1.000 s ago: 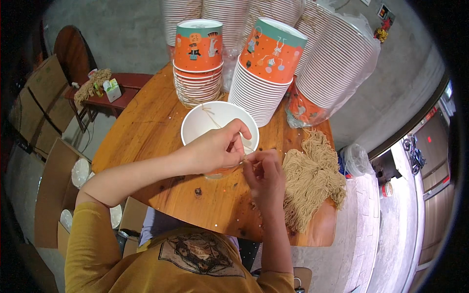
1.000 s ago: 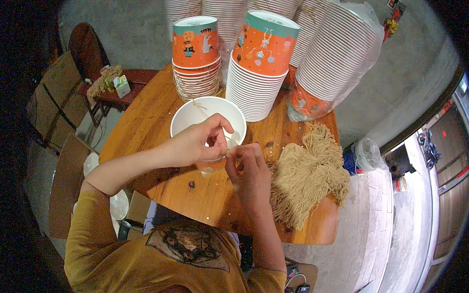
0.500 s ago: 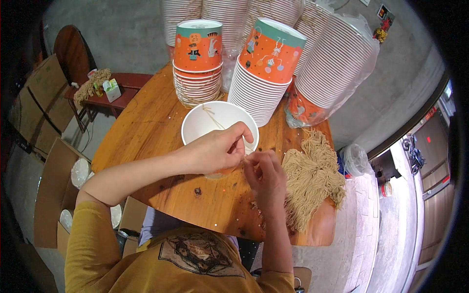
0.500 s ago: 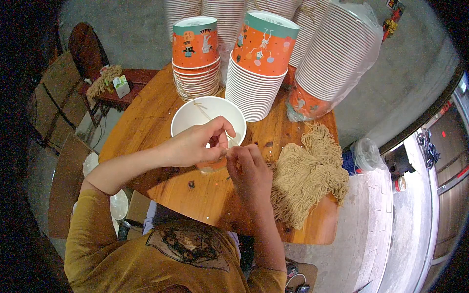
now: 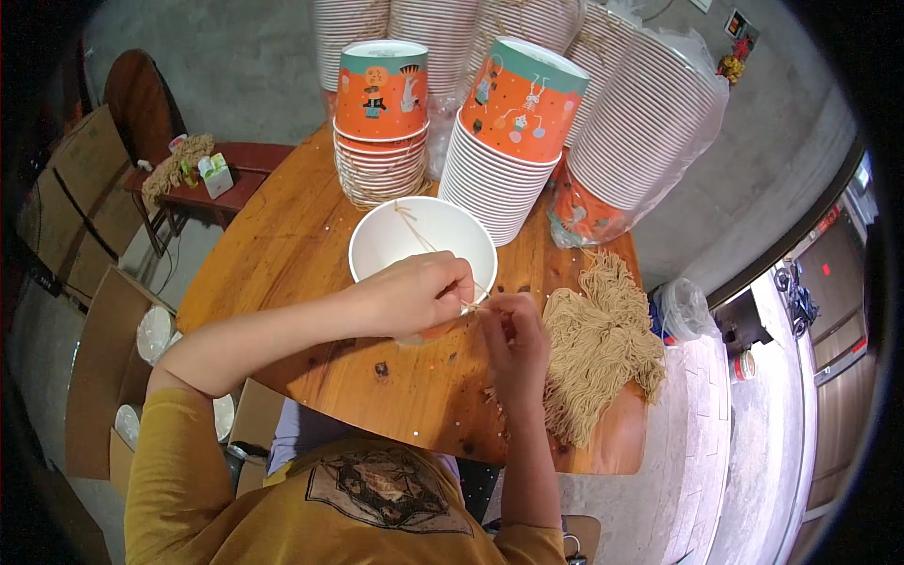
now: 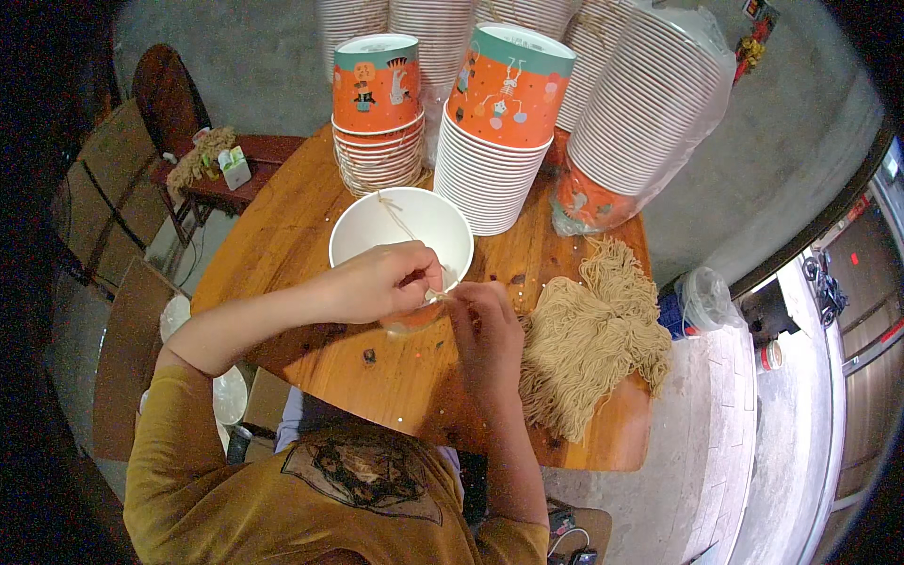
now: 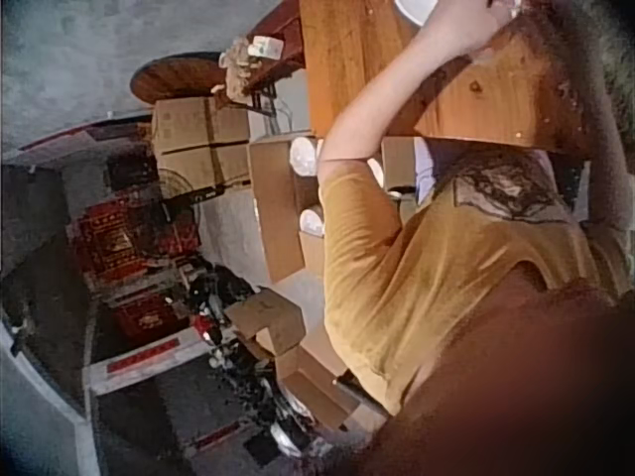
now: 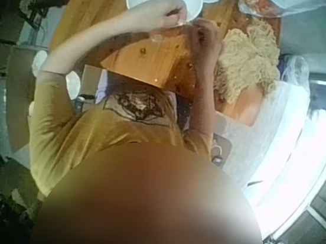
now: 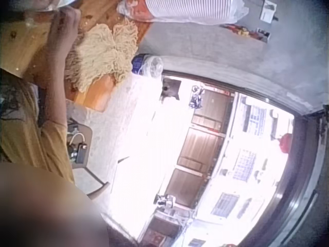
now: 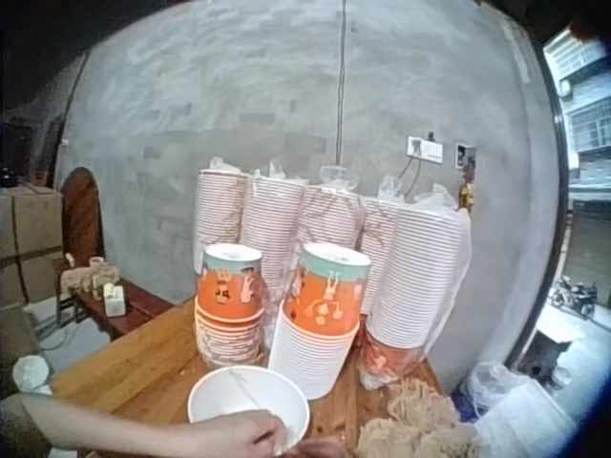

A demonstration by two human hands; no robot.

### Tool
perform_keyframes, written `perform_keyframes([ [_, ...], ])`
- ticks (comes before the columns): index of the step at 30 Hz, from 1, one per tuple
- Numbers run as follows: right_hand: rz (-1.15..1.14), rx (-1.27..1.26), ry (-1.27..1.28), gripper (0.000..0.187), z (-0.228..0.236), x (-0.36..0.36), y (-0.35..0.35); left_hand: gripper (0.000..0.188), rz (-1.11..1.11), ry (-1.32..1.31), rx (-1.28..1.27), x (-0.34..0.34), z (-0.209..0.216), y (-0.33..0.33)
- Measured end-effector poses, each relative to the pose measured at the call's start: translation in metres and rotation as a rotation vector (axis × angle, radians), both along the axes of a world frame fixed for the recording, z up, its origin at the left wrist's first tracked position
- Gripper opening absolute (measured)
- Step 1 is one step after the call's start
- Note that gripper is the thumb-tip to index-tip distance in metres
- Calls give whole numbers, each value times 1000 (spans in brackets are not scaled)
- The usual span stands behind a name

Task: The recorder is manually threading and tying string handles onto pre-printed paper bowls for packaging.

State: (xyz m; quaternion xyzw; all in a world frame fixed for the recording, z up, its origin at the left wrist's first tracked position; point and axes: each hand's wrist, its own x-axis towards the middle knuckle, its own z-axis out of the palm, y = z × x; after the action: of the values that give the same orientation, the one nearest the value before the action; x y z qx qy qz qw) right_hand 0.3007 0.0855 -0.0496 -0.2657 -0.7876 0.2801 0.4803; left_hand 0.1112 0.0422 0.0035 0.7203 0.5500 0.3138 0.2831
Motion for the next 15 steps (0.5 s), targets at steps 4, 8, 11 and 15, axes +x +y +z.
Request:
perform_keyframes([
  [4, 2, -54, -18, 16, -5, 2, 0, 15, -14, 21, 9, -1, 4, -2],
  [8, 35, -215, 36, 17, -13, 4, 0, 15, -14, -23, -48, -2, 6, -2],
  [11, 27, -281, 52, 18, -8, 2, -4, 15, -30, -67, -79, -2, 5, -2],
  [15, 26, -257, -85, 20, 10, -1, -11, 15, -13, -76, -44, -2, 3, -3],
])
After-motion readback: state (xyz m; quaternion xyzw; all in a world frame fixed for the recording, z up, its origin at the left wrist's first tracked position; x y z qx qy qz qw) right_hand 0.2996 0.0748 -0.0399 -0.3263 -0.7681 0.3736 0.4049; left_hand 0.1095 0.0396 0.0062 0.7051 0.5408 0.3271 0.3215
